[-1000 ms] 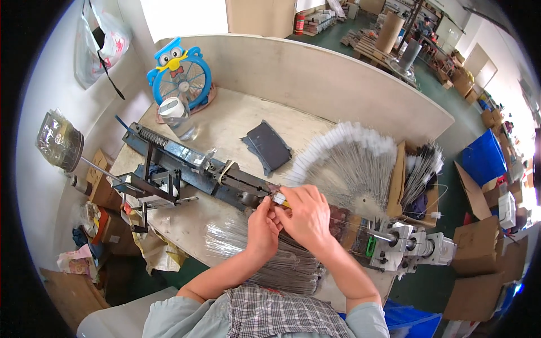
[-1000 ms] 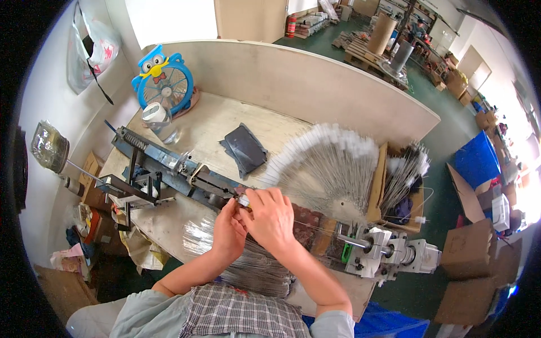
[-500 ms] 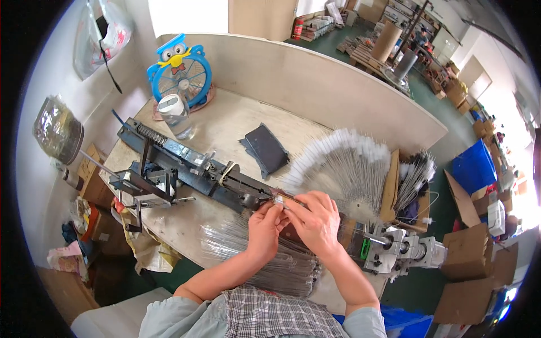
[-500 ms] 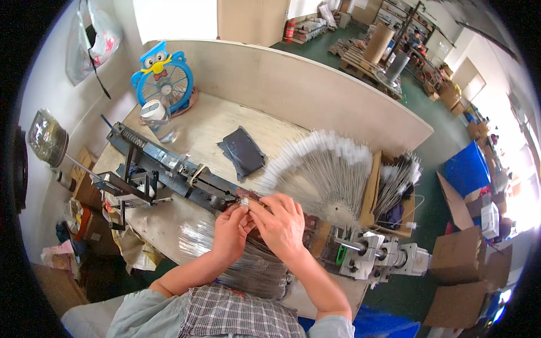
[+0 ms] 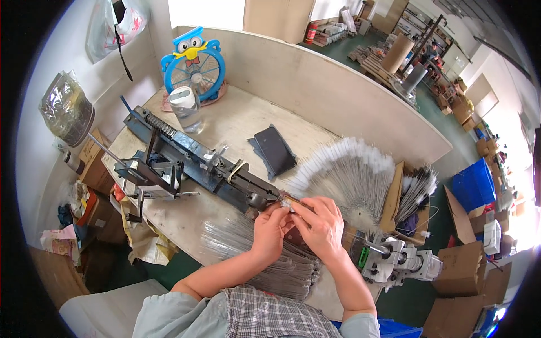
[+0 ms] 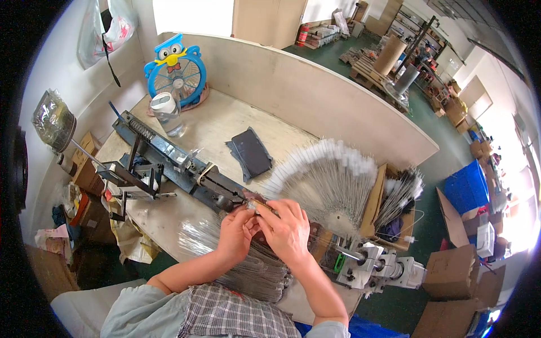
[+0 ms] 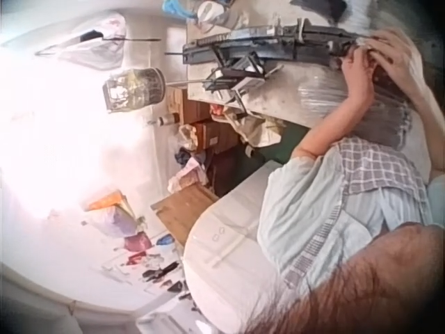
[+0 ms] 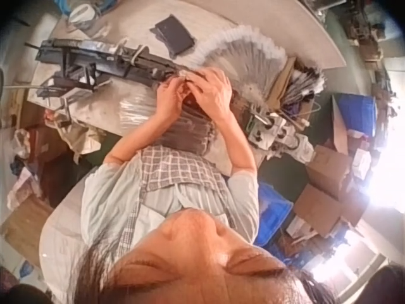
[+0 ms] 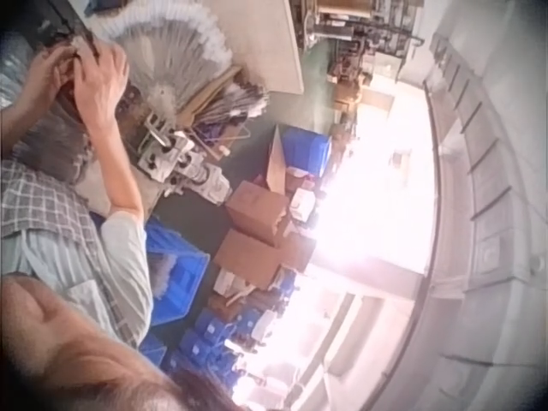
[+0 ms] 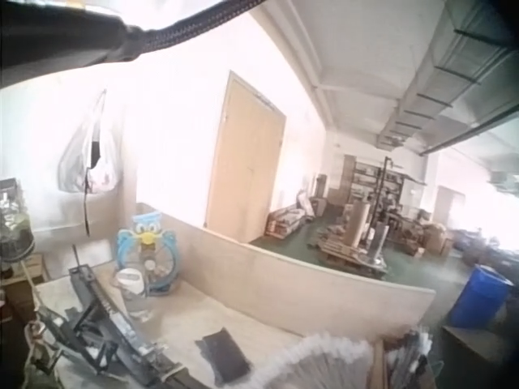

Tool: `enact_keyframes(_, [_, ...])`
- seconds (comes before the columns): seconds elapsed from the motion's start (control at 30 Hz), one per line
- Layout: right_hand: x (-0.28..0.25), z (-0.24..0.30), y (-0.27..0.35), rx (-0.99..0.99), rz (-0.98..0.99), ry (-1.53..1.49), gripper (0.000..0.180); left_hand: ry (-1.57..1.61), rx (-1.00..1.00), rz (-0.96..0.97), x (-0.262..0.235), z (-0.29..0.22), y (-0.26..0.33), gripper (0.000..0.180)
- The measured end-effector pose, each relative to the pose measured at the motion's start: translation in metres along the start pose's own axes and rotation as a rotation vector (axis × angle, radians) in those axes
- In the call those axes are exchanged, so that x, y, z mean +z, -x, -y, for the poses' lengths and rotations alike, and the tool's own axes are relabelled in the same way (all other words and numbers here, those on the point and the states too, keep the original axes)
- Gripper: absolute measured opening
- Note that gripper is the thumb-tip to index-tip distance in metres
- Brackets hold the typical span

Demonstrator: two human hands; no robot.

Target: Assembling industrial brushes by attaching metal clips to bundles of bristles using a press machine.

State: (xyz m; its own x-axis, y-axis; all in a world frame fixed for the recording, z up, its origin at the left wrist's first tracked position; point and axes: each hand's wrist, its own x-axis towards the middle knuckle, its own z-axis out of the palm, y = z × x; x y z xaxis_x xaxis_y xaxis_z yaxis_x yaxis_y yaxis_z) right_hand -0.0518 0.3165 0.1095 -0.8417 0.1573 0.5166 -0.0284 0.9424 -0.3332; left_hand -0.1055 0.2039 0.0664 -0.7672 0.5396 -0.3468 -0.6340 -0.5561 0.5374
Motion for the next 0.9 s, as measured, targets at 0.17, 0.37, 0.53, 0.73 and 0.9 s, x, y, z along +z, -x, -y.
enact_keyframes(0.17, [0.005, 0.003, -0.001, 0.028, -0.057, -0.072, 0.03, 0.039, 0.001, -0.044, 0.005, -0.004, 0.003, 0.009])
enact_keyframes(0.37, [0.012, 0.01, 0.001, 0.09, -0.124, 0.066, 0.03, 0.006, 0.007, -0.047, 0.005, -0.004, 0.004, 0.006])
enact_keyframes(0.53, [0.003, 0.013, 0.004, 0.064, -0.116, 0.075, 0.026, -0.003, 0.018, 0.023, -0.002, -0.001, 0.002, 0.002])
enact_keyframes(0.73, [0.004, 0.009, 0.008, 0.061, -0.097, 0.071, 0.022, -0.045, 0.025, -0.009, 0.001, -0.003, 0.003, 0.003])
enact_keyframes(0.9, [0.003, 0.006, 0.01, 0.061, -0.092, 0.057, 0.021, 0.013, 0.013, -0.016, 0.004, -0.004, 0.004, 0.004])
